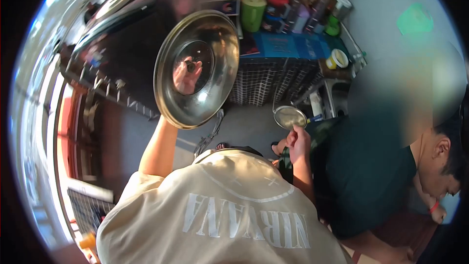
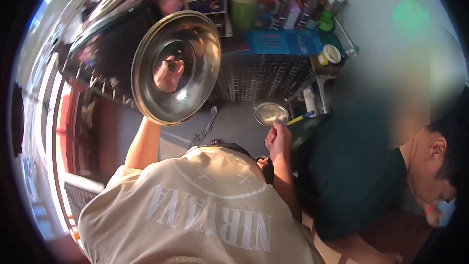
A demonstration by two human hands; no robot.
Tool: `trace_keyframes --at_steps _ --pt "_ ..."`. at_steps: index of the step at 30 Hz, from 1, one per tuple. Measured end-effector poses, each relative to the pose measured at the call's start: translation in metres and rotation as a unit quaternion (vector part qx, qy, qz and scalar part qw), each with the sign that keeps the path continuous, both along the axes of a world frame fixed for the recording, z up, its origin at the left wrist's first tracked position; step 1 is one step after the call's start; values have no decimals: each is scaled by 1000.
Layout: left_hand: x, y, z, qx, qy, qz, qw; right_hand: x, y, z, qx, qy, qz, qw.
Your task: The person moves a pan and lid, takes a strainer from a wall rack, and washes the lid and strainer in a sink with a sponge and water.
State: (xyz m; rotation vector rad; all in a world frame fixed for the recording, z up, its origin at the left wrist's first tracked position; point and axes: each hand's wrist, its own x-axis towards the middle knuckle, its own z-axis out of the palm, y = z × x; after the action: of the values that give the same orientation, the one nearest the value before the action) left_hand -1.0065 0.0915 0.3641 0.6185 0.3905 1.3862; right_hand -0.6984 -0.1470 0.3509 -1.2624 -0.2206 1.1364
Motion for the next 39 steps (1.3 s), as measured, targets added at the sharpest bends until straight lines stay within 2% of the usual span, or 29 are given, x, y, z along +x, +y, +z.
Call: trace_keyframes --at_steps 2,5,8,9,12,16,17,24,28,32,34,38,39 --pt "25 45 6 43 9 -30 999 6 24 11 -23 14 -32 999" --pt "66 91 23 31 54 -103 993 25 39 11 6 -9 -98 995" --pt "114 133 26 50 39 -185 981 45 46 5 32 -20 -168 985" --pt "134 140 31 78 43 -171 981 53 47 2 30 -22 -184 982" --pt "197 166 35 78 12 -218 973 73 63 -5 29 -29 -234 971" --pt "278 212 14 53 15 -320 946 96 92 -11 27 -17 -279 960" --pt "299 221 11 78 8 -335 939 103 100 -12 26 -16 -287 957" --pt "429 257 16 75 -2 -421 904 130 131 -10 8 15 -351 936" --pt "483 256 39 72 4 -454 888 141 134 -15 -28 35 -384 922" --pt "546 271 48 97 26 -490 866 163 131 -45 -69 8 -452 889" --pt "576 271 53 110 30 -498 859 180 123 -64 -180 -53 -472 861" --pt "624 268 68 125 38 -511 849 225 108 -100 -242 -57 -532 810" --pt "635 267 68 142 47 -526 837 239 103 -108 -242 -13 -535 810"
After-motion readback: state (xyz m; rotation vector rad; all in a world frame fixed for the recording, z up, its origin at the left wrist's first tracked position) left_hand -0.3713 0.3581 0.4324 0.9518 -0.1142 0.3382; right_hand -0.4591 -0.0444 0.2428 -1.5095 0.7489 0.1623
